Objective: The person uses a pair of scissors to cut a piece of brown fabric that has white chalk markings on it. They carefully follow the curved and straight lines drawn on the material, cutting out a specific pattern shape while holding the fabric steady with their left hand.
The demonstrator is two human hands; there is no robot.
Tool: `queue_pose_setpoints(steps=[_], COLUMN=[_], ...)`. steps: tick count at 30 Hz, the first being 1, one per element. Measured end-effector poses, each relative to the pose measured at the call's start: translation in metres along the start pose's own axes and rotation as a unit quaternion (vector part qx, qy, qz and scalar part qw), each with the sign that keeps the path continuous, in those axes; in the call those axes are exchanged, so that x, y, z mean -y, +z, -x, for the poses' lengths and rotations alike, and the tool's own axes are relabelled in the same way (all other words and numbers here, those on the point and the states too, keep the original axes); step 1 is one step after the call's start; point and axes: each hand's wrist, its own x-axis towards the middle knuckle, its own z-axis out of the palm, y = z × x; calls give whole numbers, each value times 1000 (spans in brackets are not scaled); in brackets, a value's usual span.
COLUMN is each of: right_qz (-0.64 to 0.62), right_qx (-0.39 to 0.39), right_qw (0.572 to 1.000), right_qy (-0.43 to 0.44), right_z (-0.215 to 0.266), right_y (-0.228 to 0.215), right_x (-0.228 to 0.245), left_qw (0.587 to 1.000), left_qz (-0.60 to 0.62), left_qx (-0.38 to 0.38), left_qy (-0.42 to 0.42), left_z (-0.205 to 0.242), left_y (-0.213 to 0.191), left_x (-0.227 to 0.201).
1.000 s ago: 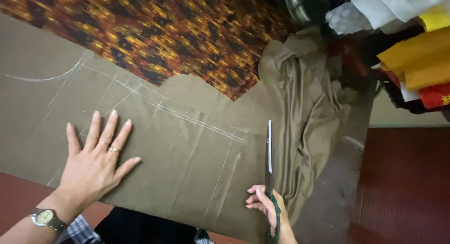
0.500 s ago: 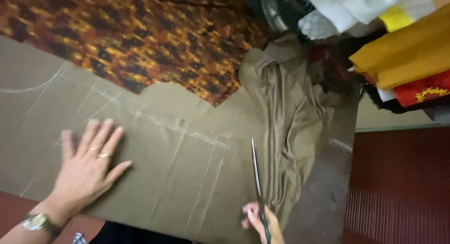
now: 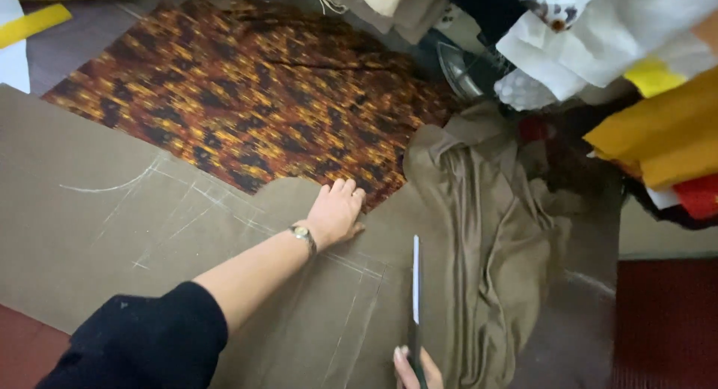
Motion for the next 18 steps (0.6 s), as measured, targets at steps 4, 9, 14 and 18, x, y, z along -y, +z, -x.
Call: queue_pose_setpoints(steps=[4,9,14,18], right_qz=[197,138,95,53], right_qx=[66,183,253,283], right_qw=[971,969,952,944], right_qy=[116,96,144,163], right_z=[87,81,85,89], right_y=[84,89,82,69], right_x=[112,94,71,43], left_qw=[999,991,975,960], left_qz=[-41,24,108,134], left_qx=[4,132,194,244], left_qy=[17,2,11,-3], left_z=[-15,-26,-29,-32], left_y=[10,-9,-30,-33], left_x=[13,16,20,25])
